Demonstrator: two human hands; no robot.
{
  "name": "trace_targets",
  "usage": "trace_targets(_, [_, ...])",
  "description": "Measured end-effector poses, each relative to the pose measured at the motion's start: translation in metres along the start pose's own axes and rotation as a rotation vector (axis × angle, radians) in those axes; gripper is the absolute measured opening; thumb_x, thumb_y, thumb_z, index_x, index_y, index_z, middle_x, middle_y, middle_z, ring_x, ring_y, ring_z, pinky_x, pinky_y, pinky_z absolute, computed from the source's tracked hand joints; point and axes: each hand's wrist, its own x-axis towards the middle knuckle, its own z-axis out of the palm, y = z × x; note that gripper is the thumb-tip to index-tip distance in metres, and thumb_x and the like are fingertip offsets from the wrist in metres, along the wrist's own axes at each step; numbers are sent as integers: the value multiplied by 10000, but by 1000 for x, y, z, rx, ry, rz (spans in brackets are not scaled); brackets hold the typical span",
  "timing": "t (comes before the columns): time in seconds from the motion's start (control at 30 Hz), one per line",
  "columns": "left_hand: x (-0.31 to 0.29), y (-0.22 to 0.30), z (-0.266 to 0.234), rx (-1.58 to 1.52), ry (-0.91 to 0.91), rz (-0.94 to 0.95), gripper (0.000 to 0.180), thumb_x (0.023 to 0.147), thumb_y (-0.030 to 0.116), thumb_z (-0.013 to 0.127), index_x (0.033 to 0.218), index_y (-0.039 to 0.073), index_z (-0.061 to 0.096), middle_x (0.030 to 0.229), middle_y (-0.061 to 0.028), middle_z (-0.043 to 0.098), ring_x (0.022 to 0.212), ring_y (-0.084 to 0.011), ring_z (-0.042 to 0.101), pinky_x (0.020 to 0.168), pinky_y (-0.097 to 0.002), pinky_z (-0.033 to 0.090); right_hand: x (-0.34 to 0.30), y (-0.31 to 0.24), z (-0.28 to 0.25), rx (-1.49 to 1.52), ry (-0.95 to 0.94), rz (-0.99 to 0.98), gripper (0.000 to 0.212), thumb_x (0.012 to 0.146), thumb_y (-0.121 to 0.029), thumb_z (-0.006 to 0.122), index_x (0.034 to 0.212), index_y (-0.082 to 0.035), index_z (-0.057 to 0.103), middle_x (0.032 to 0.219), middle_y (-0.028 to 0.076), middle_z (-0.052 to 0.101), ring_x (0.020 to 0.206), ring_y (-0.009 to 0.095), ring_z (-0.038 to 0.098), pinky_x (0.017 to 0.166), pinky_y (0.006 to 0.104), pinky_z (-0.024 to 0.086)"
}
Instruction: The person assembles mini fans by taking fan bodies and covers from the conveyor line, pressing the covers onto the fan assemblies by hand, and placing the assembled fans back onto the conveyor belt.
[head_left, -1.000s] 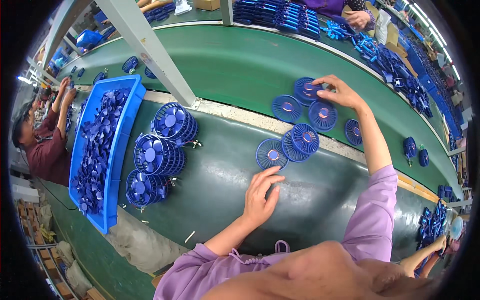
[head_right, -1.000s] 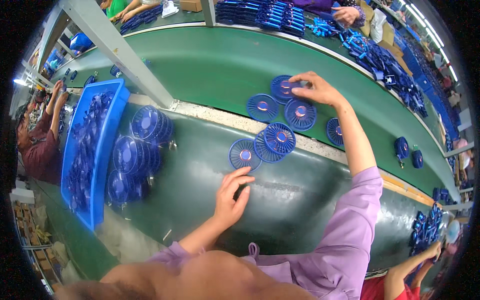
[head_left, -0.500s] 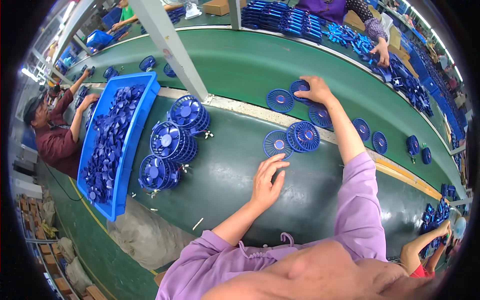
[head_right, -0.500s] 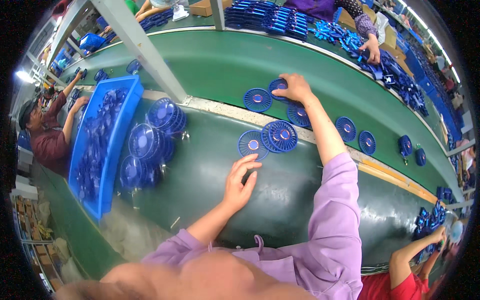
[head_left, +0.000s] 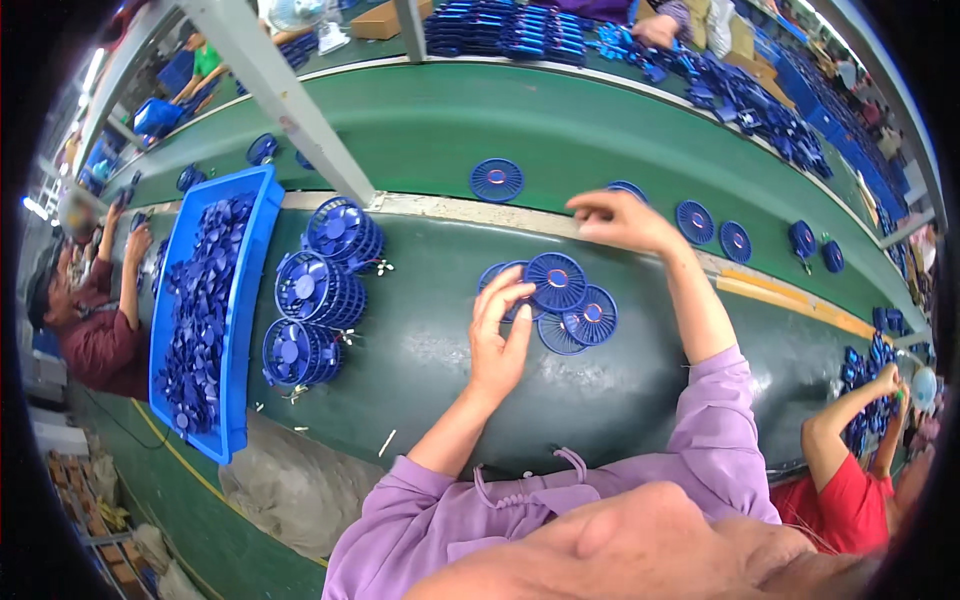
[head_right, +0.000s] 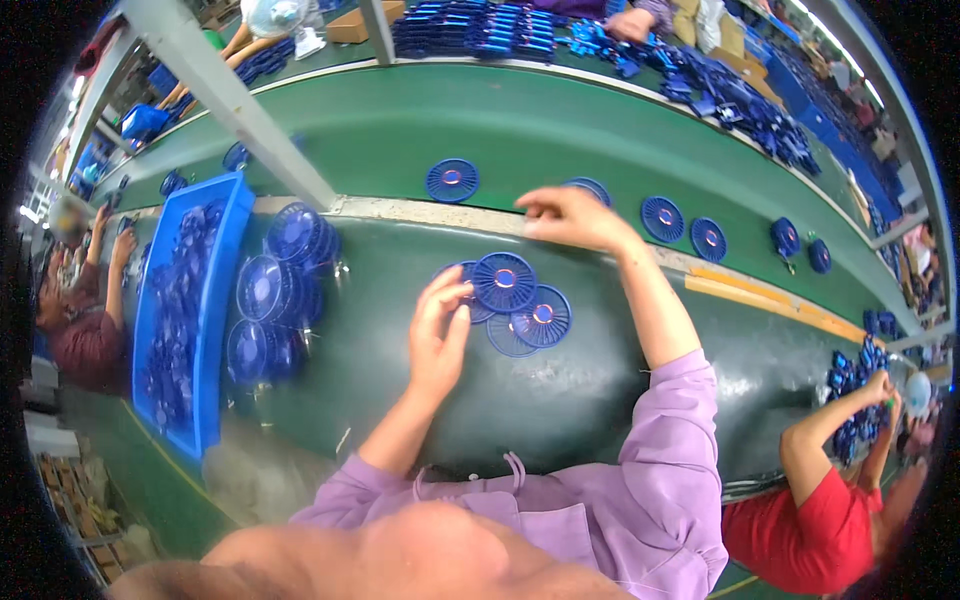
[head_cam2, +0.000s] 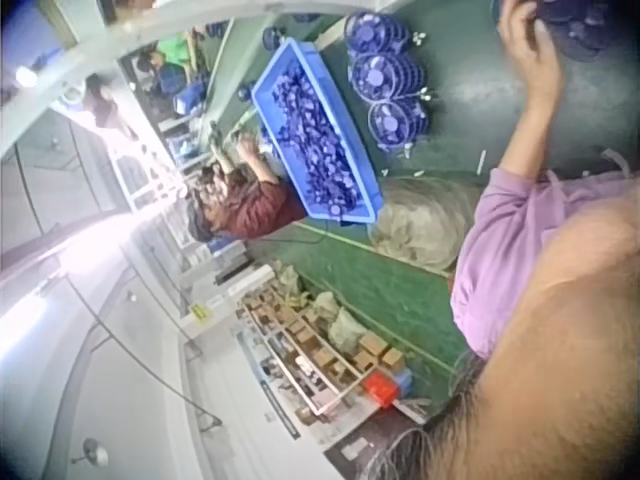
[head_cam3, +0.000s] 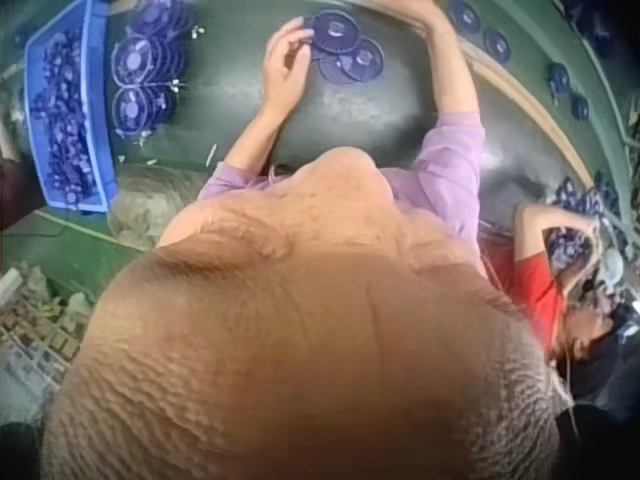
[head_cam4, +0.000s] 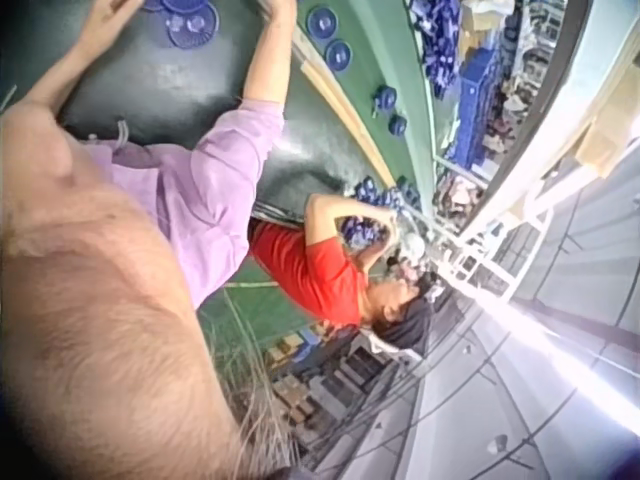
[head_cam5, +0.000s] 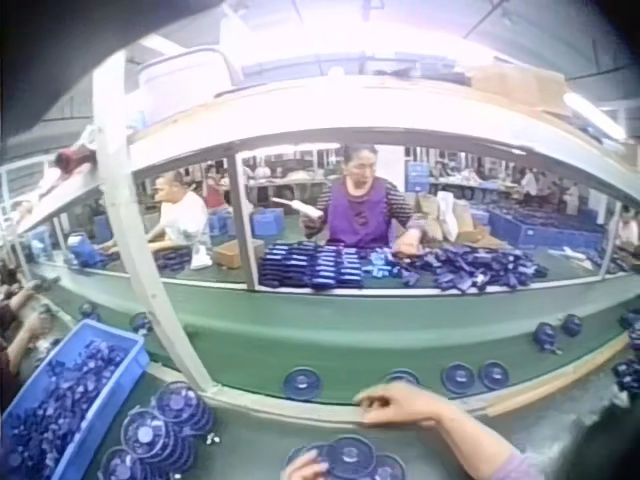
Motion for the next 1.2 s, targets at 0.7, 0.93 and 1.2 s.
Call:
trace_targets(0.7, [231,-106,45,504,-256,166,429,733,255,773,1091,60,641,914,-125,687,818,-271,655,742,-366,508,-40,56,-20,619,224,136,361,776,-190,767,1043,-1,615,942,47,673,864,92,604,786,249,488])
trace_targets(0.93, [189,-84,15,114,-539,-233,243,886,211,656,1047,29,663,902,-51,689,799,-109,638,711,-254,516,-98,69,-36,-20,555,288,461,789,-312,714,1183,-93,617,1181,141,601,1026,254,603,876,375,490])
trace_targets(1.2, [115,-60,2,471,-461,245,178,827,158,639,939,26,680,919,-133,679,894,-280,646,795,-368,503,-187,159,-84,-710,766,1018,616,806,-482,663,1314,-165,519,1301,151,543,1186,358,514,982,480,413])
